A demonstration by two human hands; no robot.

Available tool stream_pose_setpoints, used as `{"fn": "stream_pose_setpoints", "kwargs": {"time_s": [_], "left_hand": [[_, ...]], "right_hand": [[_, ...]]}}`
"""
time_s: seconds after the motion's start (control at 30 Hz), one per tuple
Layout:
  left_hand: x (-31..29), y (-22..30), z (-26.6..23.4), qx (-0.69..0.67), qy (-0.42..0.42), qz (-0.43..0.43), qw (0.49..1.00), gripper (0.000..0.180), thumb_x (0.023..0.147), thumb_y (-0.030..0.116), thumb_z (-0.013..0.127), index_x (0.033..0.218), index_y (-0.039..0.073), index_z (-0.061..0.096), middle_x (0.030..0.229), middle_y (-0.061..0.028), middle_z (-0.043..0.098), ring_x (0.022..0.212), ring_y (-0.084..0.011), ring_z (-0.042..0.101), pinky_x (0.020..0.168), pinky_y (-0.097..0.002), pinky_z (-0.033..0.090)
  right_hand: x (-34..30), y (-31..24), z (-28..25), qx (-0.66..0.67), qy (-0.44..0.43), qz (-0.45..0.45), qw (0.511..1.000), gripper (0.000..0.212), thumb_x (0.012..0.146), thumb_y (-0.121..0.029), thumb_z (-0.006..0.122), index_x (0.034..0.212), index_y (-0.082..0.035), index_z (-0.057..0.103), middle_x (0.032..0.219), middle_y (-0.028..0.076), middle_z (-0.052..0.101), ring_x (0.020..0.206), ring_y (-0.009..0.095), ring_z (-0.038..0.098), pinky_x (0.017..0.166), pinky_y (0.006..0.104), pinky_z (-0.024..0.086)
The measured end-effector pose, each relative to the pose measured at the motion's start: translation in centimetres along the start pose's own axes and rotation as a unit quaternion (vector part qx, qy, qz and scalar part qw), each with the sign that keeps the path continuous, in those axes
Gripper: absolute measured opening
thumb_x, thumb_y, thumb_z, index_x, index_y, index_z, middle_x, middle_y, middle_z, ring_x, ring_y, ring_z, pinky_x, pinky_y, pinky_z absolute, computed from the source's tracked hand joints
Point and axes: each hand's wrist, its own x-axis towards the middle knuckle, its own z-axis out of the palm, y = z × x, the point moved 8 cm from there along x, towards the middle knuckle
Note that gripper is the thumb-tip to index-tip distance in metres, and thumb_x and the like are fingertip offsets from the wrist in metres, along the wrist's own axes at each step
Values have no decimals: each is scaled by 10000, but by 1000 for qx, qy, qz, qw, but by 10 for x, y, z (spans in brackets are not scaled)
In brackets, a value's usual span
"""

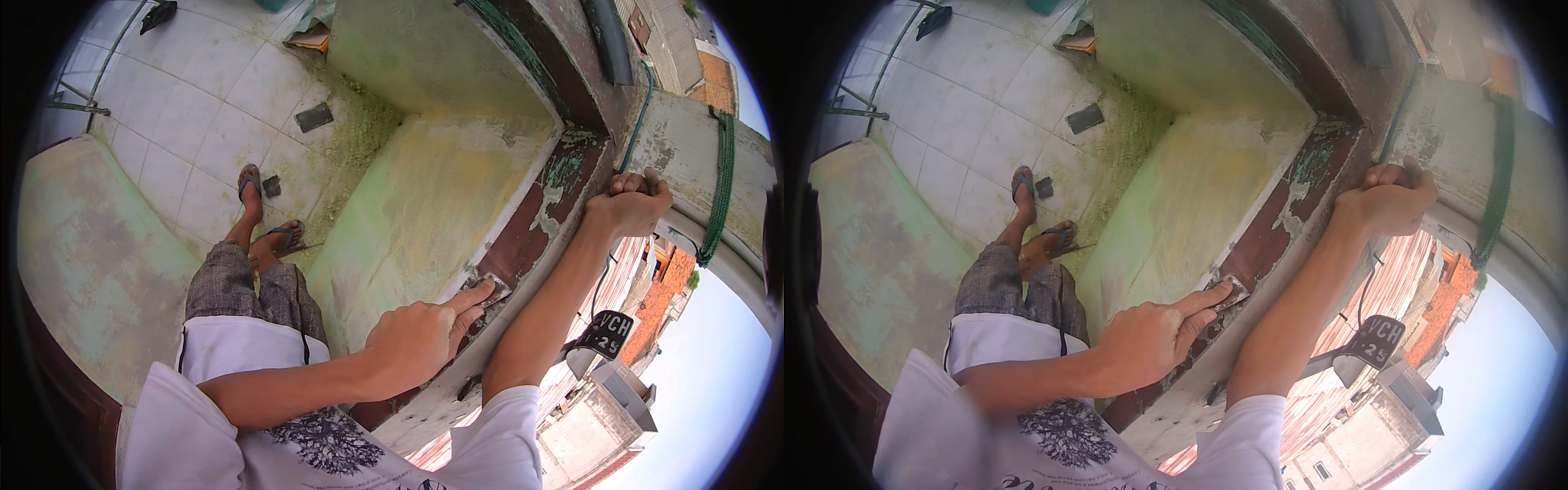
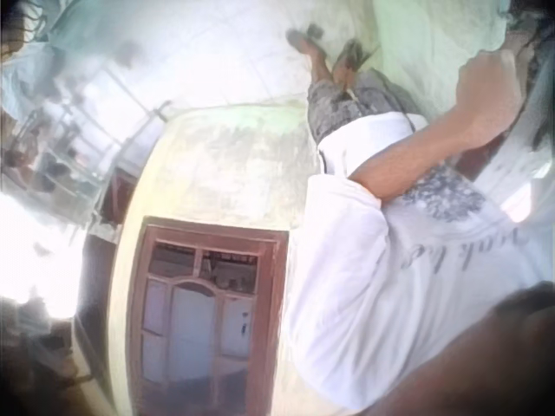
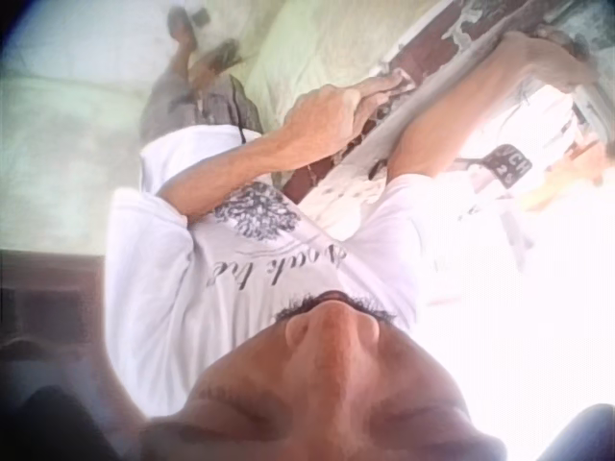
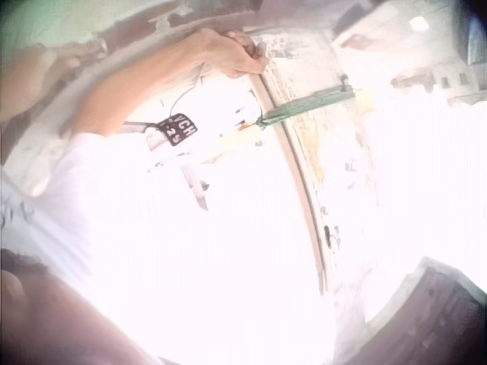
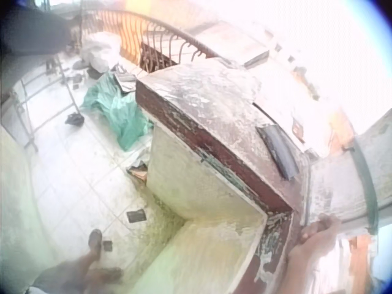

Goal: The person uses a scraper to remove old paint from a metal frame on a balcony. They work methodically along the edges and corners of the frame, scraping away layers of paint.

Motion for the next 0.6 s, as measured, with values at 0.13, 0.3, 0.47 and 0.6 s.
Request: {"fn": "stream_pose_setpoints", "kwargs": {"time_s": [0.13,0.3,0.47,0.6], "left_hand": [[33,12,-19,77,-41,-27,996,391,1125,345,537,1492,254,634,621,-202,653,544,-397,658,544,-488,536],[-1,-2,-4,40,-69,-19,997,451,1132,381,492,1567,277,547,697,-250,691,599,-441,693,574,-532,574],[1,2,-5,65,-60,-35,995,401,1130,376,520,1492,245,634,610,-196,652,554,-400,668,543,-486,541],[6,3,-14,73,-64,-37,995,399,1132,378,515,1480,232,643,582,-184,629,530,-390,650,530,-485,529]], "right_hand": [[-2,-4,7,16,-14,-10,1000,289,961,-228,569,911,50,631,565,43,411,477,161,407,451,306,304],[-4,0,0,3,-12,1,1000,293,955,-237,566,916,45,635,573,48,420,492,160,408,472,307,322],[-3,-2,1,2,-11,8,1000,284,931,-231,586,897,46,639,572,54,432,502,163,419,471,309,318],[-7,-5,1,-8,-9,-12,1000,285,926,-228,589,876,47,644,576,59,445,499,164,424,472,311,316]]}}
